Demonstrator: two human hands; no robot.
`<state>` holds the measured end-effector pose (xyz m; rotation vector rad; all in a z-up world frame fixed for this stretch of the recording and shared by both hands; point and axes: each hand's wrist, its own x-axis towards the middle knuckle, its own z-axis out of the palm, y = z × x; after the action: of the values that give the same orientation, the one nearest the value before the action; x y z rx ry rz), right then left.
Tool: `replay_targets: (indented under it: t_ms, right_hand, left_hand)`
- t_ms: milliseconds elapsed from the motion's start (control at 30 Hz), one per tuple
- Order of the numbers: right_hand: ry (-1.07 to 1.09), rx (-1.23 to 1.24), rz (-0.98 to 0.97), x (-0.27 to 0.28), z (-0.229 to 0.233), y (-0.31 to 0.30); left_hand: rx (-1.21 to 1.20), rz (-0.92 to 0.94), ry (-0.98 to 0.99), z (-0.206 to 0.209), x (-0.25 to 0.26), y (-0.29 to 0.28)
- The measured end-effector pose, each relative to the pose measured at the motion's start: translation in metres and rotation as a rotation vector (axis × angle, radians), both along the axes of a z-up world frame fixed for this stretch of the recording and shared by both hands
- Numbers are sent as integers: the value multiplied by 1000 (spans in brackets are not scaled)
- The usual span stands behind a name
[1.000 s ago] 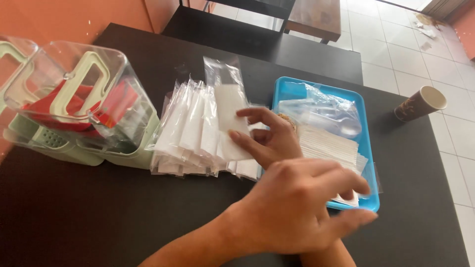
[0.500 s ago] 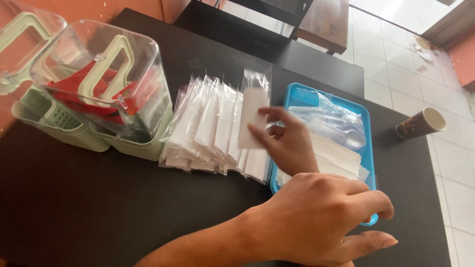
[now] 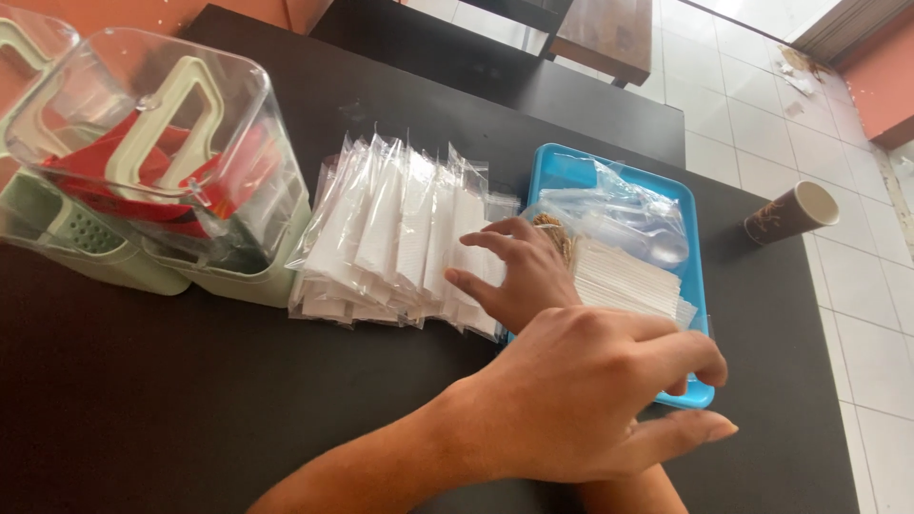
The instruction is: Packing individual sets of napkins, toothpicks, and plastic spoons into plastic sleeves.
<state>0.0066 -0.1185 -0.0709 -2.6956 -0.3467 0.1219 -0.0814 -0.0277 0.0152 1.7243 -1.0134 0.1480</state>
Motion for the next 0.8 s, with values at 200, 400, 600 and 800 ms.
replay_targets:
  t_ms: [200, 400, 600, 800]
  right_hand:
    - [76, -124, 62, -8, -7, 19]
    - [146, -43, 87, -7, -11, 21]
    - [86, -132, 19, -9, -5, 19]
    - [35, -73, -16, -6, -1, 13]
  left_hand:
    - [-80, 16, -47, 0, 2, 1]
    - [-47, 5, -19, -2, 1, -1]
    - [-61, 2, -37, 0, 1, 0]
    - [-65, 25, -19, -1, 1, 0]
